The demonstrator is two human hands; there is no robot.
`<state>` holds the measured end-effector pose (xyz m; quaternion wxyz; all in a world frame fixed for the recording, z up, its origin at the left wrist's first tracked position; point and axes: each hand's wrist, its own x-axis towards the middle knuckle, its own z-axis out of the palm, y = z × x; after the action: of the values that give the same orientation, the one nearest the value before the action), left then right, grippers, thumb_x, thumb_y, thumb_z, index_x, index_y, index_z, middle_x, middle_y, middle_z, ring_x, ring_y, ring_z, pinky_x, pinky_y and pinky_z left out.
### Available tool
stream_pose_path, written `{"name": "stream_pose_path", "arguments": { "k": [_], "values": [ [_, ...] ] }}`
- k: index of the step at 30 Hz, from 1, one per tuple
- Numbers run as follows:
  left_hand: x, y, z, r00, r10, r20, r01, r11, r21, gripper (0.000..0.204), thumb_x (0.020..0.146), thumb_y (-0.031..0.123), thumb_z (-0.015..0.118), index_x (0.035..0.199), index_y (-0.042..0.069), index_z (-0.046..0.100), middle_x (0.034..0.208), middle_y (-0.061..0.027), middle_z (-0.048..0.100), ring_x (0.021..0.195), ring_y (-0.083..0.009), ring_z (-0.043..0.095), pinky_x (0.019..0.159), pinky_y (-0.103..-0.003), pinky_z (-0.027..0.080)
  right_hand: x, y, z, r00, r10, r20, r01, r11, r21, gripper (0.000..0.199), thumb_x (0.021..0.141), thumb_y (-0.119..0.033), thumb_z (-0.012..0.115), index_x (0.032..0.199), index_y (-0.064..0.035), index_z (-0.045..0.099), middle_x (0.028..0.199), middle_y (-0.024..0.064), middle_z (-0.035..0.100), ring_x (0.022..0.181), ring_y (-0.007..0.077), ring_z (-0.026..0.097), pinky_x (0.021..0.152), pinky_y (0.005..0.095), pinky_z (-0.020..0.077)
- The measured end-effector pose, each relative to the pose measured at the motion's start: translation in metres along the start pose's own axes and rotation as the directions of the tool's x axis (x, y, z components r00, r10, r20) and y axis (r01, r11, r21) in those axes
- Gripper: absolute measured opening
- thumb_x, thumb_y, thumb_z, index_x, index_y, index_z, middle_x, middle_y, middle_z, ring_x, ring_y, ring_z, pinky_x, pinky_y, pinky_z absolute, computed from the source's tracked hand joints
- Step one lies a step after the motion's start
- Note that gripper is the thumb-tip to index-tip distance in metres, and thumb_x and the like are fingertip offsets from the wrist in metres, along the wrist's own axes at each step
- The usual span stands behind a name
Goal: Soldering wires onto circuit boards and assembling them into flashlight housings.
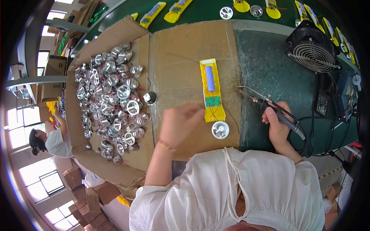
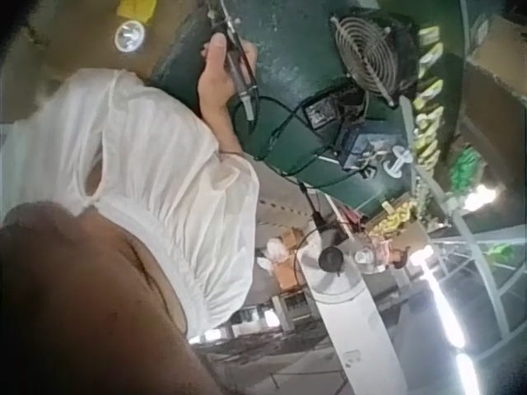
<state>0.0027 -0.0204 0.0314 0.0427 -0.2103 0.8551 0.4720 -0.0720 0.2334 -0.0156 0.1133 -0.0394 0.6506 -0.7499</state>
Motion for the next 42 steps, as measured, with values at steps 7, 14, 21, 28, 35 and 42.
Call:
{"name": "stream_pose_path", "arguments": {
  "k": [7, 14, 21, 28, 35, 42],
  "values": [
    [0.136, 0.041, 0.000, 0.990, 0.144, -0.005, -0.140, 0.968, 0.208, 0.019, 0.076, 0.016, 0.057, 0.073, 0.000, 0.065, 0.055, -0.0084, 0.061, 0.050, -0.0144, 0.060, 0.052, -0.028, 0.049, 0.005, 0.004, -0.004, 0.999, 0.021, -0.046, -0.022, 0.999, -0.026, 0.016, 0.081, -0.010, 0.062, 0.087, 0.0006, 0.052, 0.071, 0.0078, 0.058, 0.059, 0.0101, 0.055, 0.054, 0.0226, 0.0471],
    [0.292, 0.048, -0.065, 0.782, 0.461, -0.420, -0.025, 0.696, 0.717, 0.053, 0.065, 0.045, 0.068, 0.101, 0.007, 0.062, 0.097, -0.0148, 0.062, 0.095, -0.0284, 0.058, 0.083, -0.034, 0.045, 0.002, 0.003, -0.001, 0.999, 0.004, -0.047, -0.004, 1.000, -0.007, 0.015, 0.080, -0.007, 0.064, 0.086, -0.0002, 0.052, 0.068, 0.0062, 0.059, 0.058, 0.0087, 0.055, 0.053, 0.0221, 0.0460],
    [0.237, 0.025, -0.061, 0.902, 0.409, -0.141, -0.190, 0.667, 0.721, 0.028, 0.065, 0.035, 0.066, 0.074, 0.009, 0.069, 0.085, -0.0141, 0.060, 0.077, -0.0286, 0.061, 0.071, -0.037, 0.049, 0.005, 0.003, -0.003, 0.998, 0.059, -0.030, -0.059, 0.998, -0.007, 0.016, 0.080, -0.008, 0.064, 0.087, 0.0004, 0.053, 0.071, 0.0069, 0.060, 0.061, 0.0095, 0.056, 0.054, 0.0223, 0.0468],
    [0.077, 0.018, -0.006, 0.919, 0.341, -0.199, -0.191, 0.825, 0.532, 0.031, 0.064, 0.031, 0.069, 0.081, 0.007, 0.059, 0.084, -0.0113, 0.057, 0.070, -0.0287, 0.060, 0.063, -0.037, 0.049, 0.007, 0.007, 0.000, 0.998, 0.004, -0.063, -0.008, 0.998, -0.068, 0.017, 0.082, -0.011, 0.062, 0.088, 0.0011, 0.051, 0.067, 0.0064, 0.056, 0.057, 0.0090, 0.053, 0.053, 0.0217, 0.0447],
    [0.021, -0.016, -0.038, 0.746, 0.397, -0.534, -0.089, 0.855, 0.511, 0.037, 0.062, 0.032, 0.075, 0.083, 0.007, 0.059, 0.081, -0.0081, 0.057, 0.073, -0.0260, 0.057, 0.062, -0.034, 0.046, 0.005, 0.006, 0.003, 0.998, -0.032, -0.061, 0.026, 0.996, -0.089, 0.017, 0.082, -0.013, 0.061, 0.088, 0.0003, 0.051, 0.065, 0.0064, 0.056, 0.054, 0.0091, 0.051, 0.051, 0.0205, 0.0415],
    [0.057, -0.065, -0.072, 0.738, 0.439, -0.512, 0.317, 0.444, 0.838, 0.020, 0.069, 0.029, 0.064, 0.070, 0.009, 0.061, 0.089, -0.0076, 0.057, 0.092, -0.0276, 0.051, 0.082, -0.044, 0.038, -0.002, 0.002, 0.008, 0.998, -0.057, -0.024, 0.055, 0.996, -0.076, 0.017, 0.082, -0.013, 0.061, 0.088, 0.0001, 0.051, 0.065, 0.0064, 0.056, 0.054, 0.0088, 0.051, 0.051, 0.0203, 0.0414]
  ]
}}
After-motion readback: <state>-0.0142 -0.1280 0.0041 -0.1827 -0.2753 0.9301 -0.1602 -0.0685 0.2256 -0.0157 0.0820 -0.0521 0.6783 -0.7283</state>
